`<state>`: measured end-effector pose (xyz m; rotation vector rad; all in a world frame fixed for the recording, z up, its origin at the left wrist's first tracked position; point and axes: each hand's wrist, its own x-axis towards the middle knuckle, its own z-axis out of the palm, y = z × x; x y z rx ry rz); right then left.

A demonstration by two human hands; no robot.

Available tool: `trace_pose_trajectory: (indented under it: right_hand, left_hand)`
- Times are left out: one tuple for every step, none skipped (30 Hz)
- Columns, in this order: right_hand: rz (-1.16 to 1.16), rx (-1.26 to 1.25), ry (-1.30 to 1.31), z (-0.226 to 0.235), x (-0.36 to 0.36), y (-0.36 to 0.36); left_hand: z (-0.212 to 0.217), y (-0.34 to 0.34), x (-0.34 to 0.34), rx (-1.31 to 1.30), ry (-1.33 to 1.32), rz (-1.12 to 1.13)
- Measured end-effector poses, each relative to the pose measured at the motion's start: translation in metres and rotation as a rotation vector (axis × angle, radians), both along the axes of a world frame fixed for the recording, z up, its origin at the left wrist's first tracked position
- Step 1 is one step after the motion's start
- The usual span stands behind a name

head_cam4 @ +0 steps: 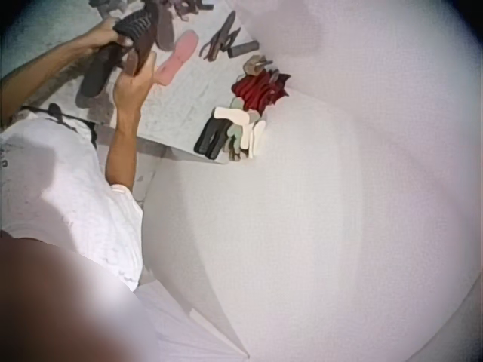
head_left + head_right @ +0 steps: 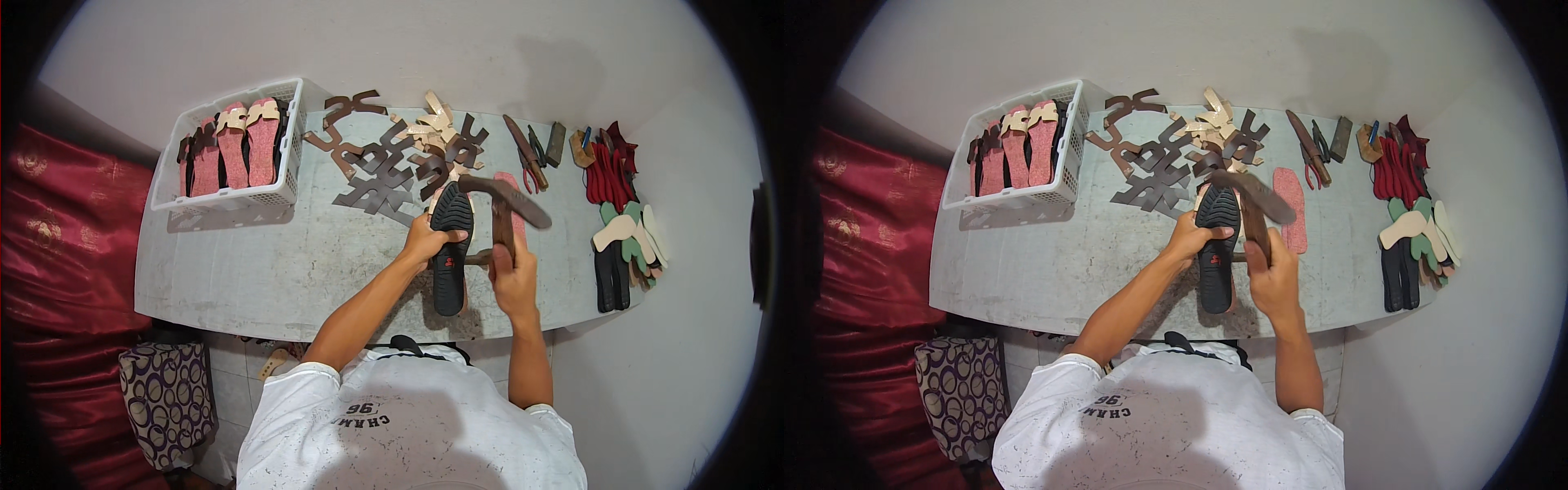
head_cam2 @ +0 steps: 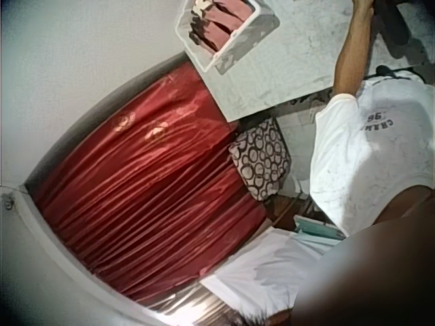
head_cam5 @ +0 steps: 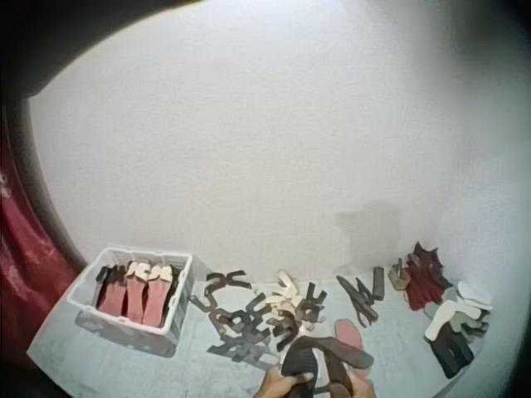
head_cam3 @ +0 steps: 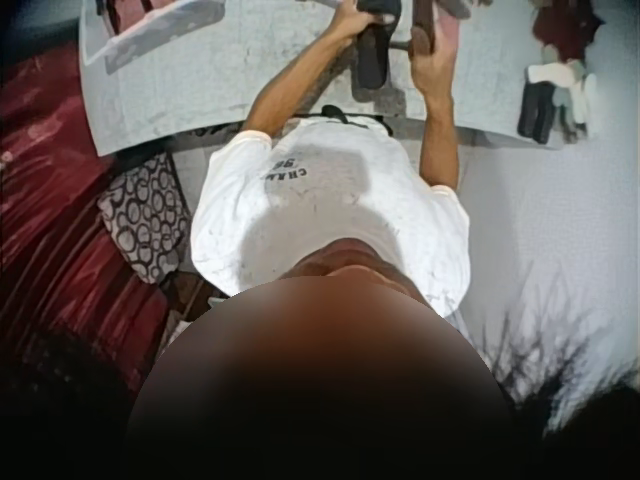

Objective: Manually assemble footwear components and secure them with a hammer.

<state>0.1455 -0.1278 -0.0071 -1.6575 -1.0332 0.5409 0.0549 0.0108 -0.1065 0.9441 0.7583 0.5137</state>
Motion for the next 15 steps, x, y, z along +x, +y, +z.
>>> trace_pose_trajectory:
  right_hand:
    - [-0.001, 0.002, -0.064, -0.014, -0.002, 0.0]
    - [-0.026, -0.041, -0.152, -0.032, -0.004, 0.003]
    - [-0.029, -0.085, -0.272, -0.054, 0.0, 0.005]
    - [-0.031, -0.131, -0.387, -0.069, 0.002, 0.005]
    - [-0.026, -0.13, -0.388, -0.067, 0.002, 0.007]
    - [-0.01, -0.143, -0.379, -0.063, 0.003, 0.008]
    - [0.004, -0.155, -0.37, -0.058, 0.004, 0.009]
    - [-0.001, -0.153, -0.373, -0.052, 0.007, 0.01]
    - [0.019, -0.222, -0.253, -0.045, 0.012, 0.009]
    - [0.039, -0.289, -0.131, -0.036, 0.015, 0.008]
    - [0.011, -0.256, -0.156, -0.024, 0.012, 0.008]
    - [0.014, -0.255, -0.157, -0.015, 0.009, 0.008]
    - [0.009, -0.171, -0.098, -0.006, 0.006, 0.007]
    - [0.0, -0.09, -0.039, 0.001, 0.003, 0.006]
    - [-0.005, -0.068, 0.009, 0.006, -0.001, 0.003]
  left_hand:
    - [0.001, 0.0, 0.0, -0.014, -0.004, 0.007]
    - [0.002, 0.001, 0.001, -0.014, -0.003, 0.003]
    - [0.004, 0.003, 0.002, -0.018, -0.005, -0.015]
    - [0.005, 0.002, 0.001, -0.024, -0.003, -0.032]
    - [0.004, 0.002, 0.0, -0.024, -0.004, -0.027]
    - [0.004, 0.001, 0.0, -0.002, 0.013, -0.016]
    - [0.004, 0.001, 0.001, 0.021, 0.028, -0.007]
    - [0.005, 0.001, 0.0, 0.024, 0.025, -0.012]
    - [0.005, 0.001, -0.001, 0.018, 0.017, -0.023]
    - [0.005, 0.0, -0.002, 0.012, 0.01, -0.034]
    - [0.006, -0.001, 0.0, 0.013, 0.006, -0.036]
    - [0.005, -0.001, -0.002, 0.009, -0.015, -0.026]
    - [0.004, -0.001, -0.002, 0.004, -0.035, -0.014]
    - [0.002, -0.001, -0.002, 0.002, -0.034, -0.015]
    - [0.0, -0.001, -0.001, 0.006, -0.031, -0.008]
